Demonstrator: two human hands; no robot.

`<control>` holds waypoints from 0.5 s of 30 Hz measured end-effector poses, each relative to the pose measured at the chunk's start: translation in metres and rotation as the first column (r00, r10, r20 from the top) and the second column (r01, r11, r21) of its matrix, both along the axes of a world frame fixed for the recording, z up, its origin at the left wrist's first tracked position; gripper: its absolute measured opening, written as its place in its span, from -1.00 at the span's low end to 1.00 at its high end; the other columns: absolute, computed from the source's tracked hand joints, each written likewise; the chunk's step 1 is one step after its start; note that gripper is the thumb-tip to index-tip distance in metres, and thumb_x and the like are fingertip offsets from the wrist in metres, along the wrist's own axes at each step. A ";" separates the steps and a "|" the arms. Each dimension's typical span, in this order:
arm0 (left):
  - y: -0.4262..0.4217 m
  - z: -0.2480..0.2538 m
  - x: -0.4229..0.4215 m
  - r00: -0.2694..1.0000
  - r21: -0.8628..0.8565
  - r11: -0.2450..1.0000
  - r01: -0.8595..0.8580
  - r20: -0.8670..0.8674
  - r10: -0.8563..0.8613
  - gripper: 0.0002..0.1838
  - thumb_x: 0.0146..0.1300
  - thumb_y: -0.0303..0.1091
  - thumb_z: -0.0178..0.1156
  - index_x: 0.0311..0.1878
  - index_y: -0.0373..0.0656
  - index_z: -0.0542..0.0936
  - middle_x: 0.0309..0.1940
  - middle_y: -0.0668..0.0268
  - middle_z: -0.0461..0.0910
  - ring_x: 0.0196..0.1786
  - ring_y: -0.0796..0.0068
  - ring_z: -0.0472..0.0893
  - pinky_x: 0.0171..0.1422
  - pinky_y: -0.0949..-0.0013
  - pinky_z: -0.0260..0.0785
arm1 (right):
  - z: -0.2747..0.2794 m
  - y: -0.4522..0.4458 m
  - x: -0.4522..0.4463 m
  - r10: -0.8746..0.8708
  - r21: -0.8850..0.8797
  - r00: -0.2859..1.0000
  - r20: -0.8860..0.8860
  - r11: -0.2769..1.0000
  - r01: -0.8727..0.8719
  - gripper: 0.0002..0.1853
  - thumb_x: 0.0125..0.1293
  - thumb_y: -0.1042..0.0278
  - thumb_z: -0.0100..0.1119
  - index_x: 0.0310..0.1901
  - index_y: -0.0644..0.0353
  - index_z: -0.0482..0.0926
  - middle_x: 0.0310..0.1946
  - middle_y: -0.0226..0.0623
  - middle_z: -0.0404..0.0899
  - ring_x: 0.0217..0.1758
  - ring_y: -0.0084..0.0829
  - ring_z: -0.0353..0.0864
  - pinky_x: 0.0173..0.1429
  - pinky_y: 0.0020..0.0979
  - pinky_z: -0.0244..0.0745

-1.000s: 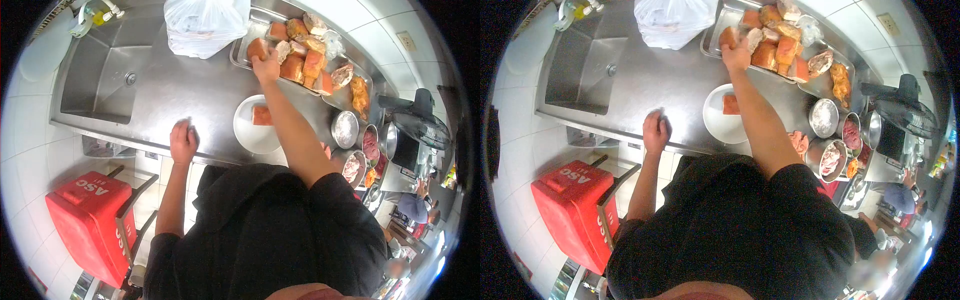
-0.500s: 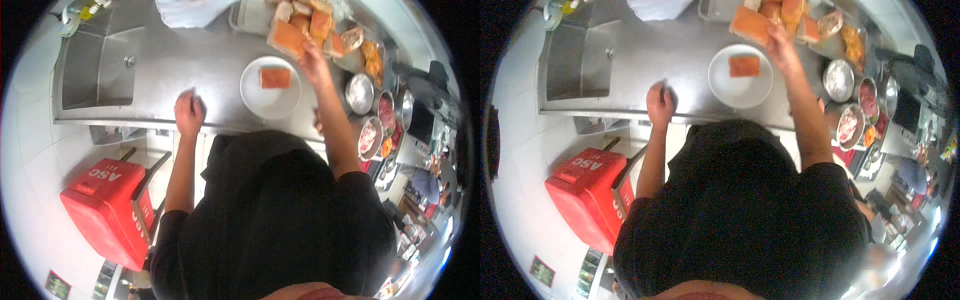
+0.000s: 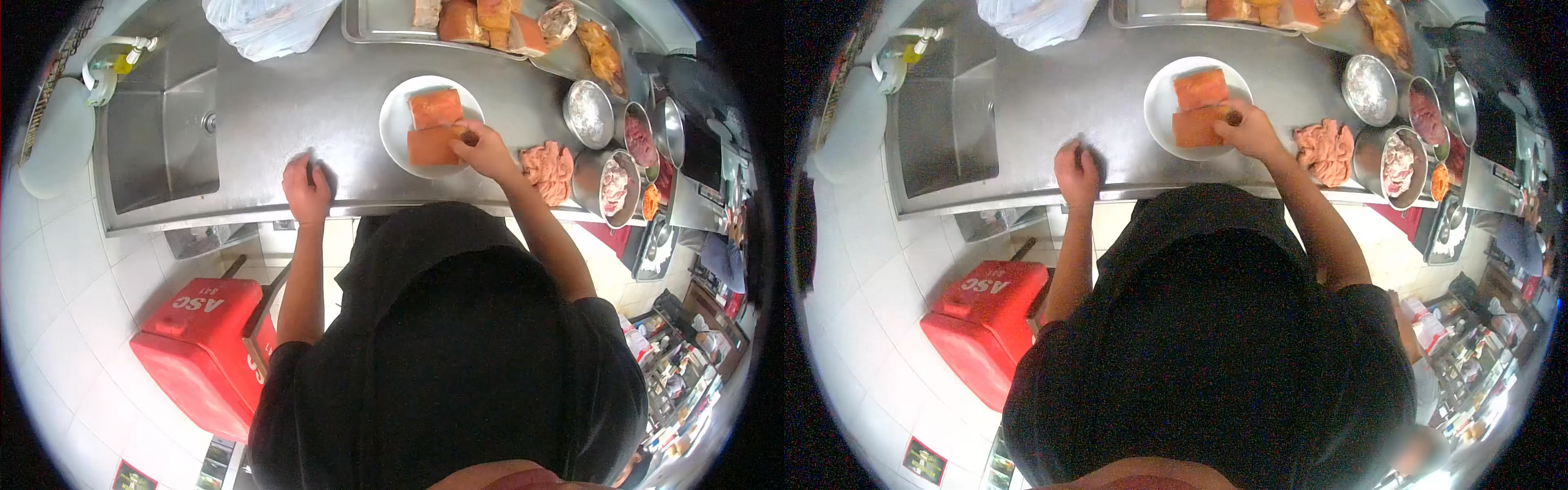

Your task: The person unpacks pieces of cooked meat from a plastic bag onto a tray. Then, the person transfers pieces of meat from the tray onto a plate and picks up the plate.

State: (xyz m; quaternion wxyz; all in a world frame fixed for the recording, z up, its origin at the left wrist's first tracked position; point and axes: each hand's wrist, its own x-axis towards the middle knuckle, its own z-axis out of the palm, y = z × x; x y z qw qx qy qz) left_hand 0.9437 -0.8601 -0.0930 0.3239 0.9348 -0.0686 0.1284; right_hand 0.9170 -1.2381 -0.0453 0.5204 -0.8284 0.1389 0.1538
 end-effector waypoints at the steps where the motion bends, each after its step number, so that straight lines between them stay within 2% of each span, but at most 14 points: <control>1: 0.000 0.000 -0.001 1.000 -0.004 1.000 -0.007 -0.010 0.007 -0.67 0.22 -0.39 0.21 0.06 -0.22 0.59 0.02 0.08 0.60 0.15 0.00 0.53 0.26 0.05 0.35 | 0.005 0.001 0.003 0.036 -0.136 0.999 0.012 0.990 -0.034 -0.46 0.20 0.22 0.33 0.22 0.17 0.52 -0.18 -0.13 0.72 -0.20 -0.29 0.73 -0.10 -0.24 0.63; 4: -0.001 -0.001 -0.003 0.999 -0.019 0.999 -0.033 0.009 0.033 -0.68 0.23 -0.39 0.20 0.05 -0.21 0.60 0.01 0.08 0.61 0.13 0.00 0.54 0.25 0.06 0.36 | 0.027 -0.001 0.012 0.076 -0.426 0.997 0.016 0.903 -0.061 -0.49 0.16 0.23 0.30 0.16 0.17 0.56 -0.12 0.06 0.69 -0.09 -0.10 0.74 0.01 -0.18 0.62; 7: -0.005 0.005 -0.003 0.999 -0.047 0.998 -0.039 -0.013 0.039 -0.69 0.23 -0.40 0.20 0.05 -0.24 0.59 0.02 0.06 0.61 0.11 -0.01 0.55 0.26 0.07 0.36 | 0.026 0.002 0.023 -0.086 -0.287 0.952 0.293 0.942 0.173 -0.60 0.18 0.26 0.24 0.06 0.19 0.62 -0.15 0.11 0.68 -0.08 0.02 0.71 0.03 -0.14 0.61; 8: -0.005 0.004 -0.002 0.999 -0.030 0.999 -0.037 0.011 0.037 -0.69 0.23 -0.41 0.20 0.04 -0.24 0.59 0.01 0.05 0.61 0.11 -0.01 0.55 0.25 0.06 0.36 | 0.021 0.005 0.031 -0.162 -0.135 0.958 0.236 0.971 0.197 -0.65 0.17 0.25 0.25 -0.02 0.20 0.65 -0.19 0.10 0.69 -0.10 0.03 0.71 0.03 -0.14 0.61; 11: -0.005 0.003 -0.004 0.999 -0.019 0.998 -0.054 0.006 0.054 -0.70 0.22 -0.42 0.20 0.03 -0.24 0.59 0.01 0.05 0.61 0.10 0.00 0.55 0.23 0.06 0.37 | 0.025 0.005 0.042 0.045 -0.274 0.995 0.092 0.962 -0.018 -0.62 0.19 0.24 0.26 0.02 0.21 0.64 -0.20 0.05 0.71 -0.09 -0.02 0.73 0.05 -0.15 0.60; 15: -0.005 0.004 -0.001 0.999 -0.030 0.998 -0.052 0.000 0.052 -0.69 0.23 -0.43 0.20 0.05 -0.24 0.59 0.03 0.06 0.60 0.12 0.00 0.54 0.24 0.07 0.36 | 0.040 -0.038 0.066 -0.167 -0.363 0.966 0.197 0.903 0.230 -0.63 0.25 0.24 0.27 0.05 0.22 0.65 -0.13 0.01 0.72 -0.10 -0.18 0.75 0.09 -0.24 0.58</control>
